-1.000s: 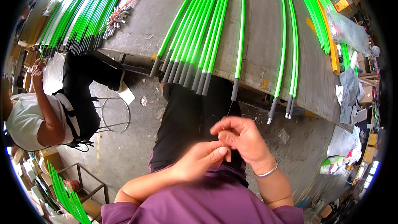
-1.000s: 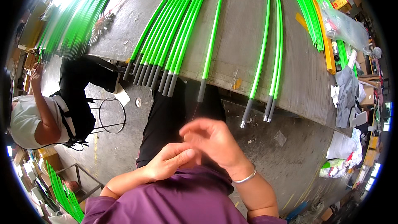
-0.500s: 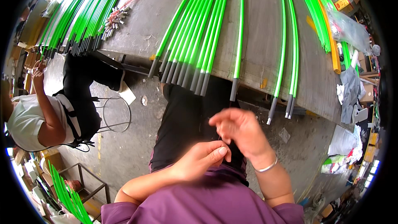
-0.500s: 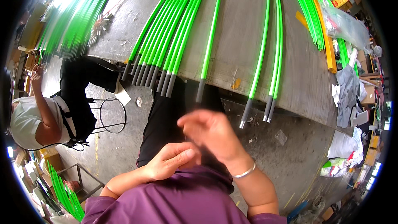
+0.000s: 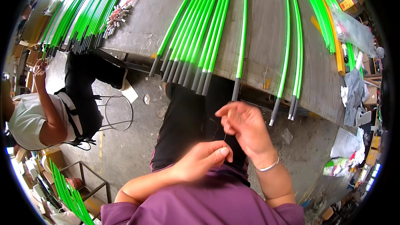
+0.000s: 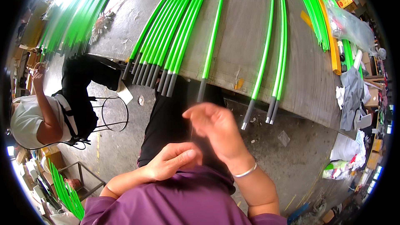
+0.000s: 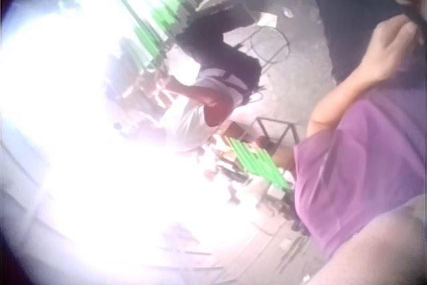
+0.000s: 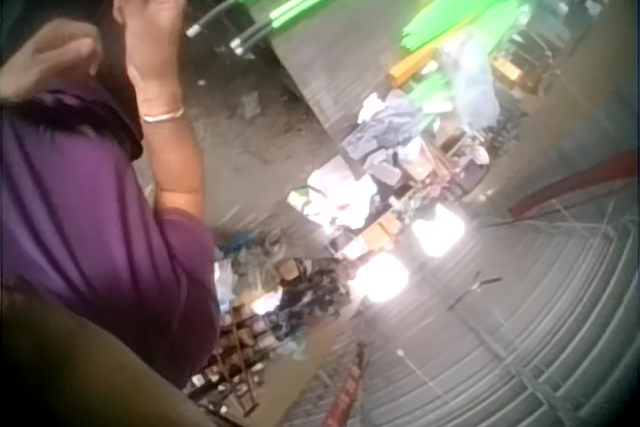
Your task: The person sits at a workbench and repeatedly picks up green light sticks and small metal caps. They insert the caps into the ends of the sticks and place the finished items on the table. Another person works alongside them in the background.
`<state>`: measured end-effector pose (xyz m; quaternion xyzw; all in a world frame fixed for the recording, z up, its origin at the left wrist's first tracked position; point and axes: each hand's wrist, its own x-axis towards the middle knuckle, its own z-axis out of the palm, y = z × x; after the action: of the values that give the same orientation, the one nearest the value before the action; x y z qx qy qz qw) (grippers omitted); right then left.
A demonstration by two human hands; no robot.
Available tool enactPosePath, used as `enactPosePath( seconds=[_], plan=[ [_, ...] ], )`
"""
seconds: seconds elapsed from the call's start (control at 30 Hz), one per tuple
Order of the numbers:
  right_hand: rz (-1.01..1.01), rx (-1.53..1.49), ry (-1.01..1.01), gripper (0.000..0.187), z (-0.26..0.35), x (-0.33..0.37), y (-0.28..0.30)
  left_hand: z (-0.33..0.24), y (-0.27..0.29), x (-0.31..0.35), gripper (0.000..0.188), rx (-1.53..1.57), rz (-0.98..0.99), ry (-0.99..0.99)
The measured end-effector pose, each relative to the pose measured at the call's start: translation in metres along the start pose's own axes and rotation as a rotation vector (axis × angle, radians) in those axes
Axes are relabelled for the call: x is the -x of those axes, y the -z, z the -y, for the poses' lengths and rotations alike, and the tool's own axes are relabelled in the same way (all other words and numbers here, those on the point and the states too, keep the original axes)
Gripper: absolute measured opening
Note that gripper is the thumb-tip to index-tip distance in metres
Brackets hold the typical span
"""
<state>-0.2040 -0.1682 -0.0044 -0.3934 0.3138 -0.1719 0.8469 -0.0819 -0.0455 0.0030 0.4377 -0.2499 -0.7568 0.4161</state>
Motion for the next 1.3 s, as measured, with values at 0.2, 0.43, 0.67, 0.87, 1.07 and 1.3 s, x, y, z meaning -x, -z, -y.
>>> enactPosePath(
  seconds=[0.2,0.43,0.67,0.87,1.07,1.3],
  plan=[
    [0.017,-0.046,0.131,0.014,-0.003,-0.013,0.012,0.007,0.003,-0.004,0.033,0.001,0.018,-0.010],
    [0.098,0.212,0.229,0.012,-0.002,-0.009,0.009,0.006,0.000,0.001,0.033,0.009,0.003,0.017],
    [0.098,0.140,0.057,0.023,0.005,0.001,0.002,0.009,0.001,0.001,0.033,0.025,-0.018,0.004],
    [0.136,0.129,-0.098,0.022,0.002,0.012,-0.003,0.004,0.001,0.001,0.032,0.046,-0.014,0.001],
    [0.071,0.065,-0.004,0.021,0.000,0.000,0.003,0.005,0.001,0.001,0.032,0.009,-0.025,-0.019],
    [0.020,0.010,0.018,0.021,0.001,-0.009,0.008,0.008,0.001,0.000,0.034,0.033,-0.010,-0.006]
  ],
)
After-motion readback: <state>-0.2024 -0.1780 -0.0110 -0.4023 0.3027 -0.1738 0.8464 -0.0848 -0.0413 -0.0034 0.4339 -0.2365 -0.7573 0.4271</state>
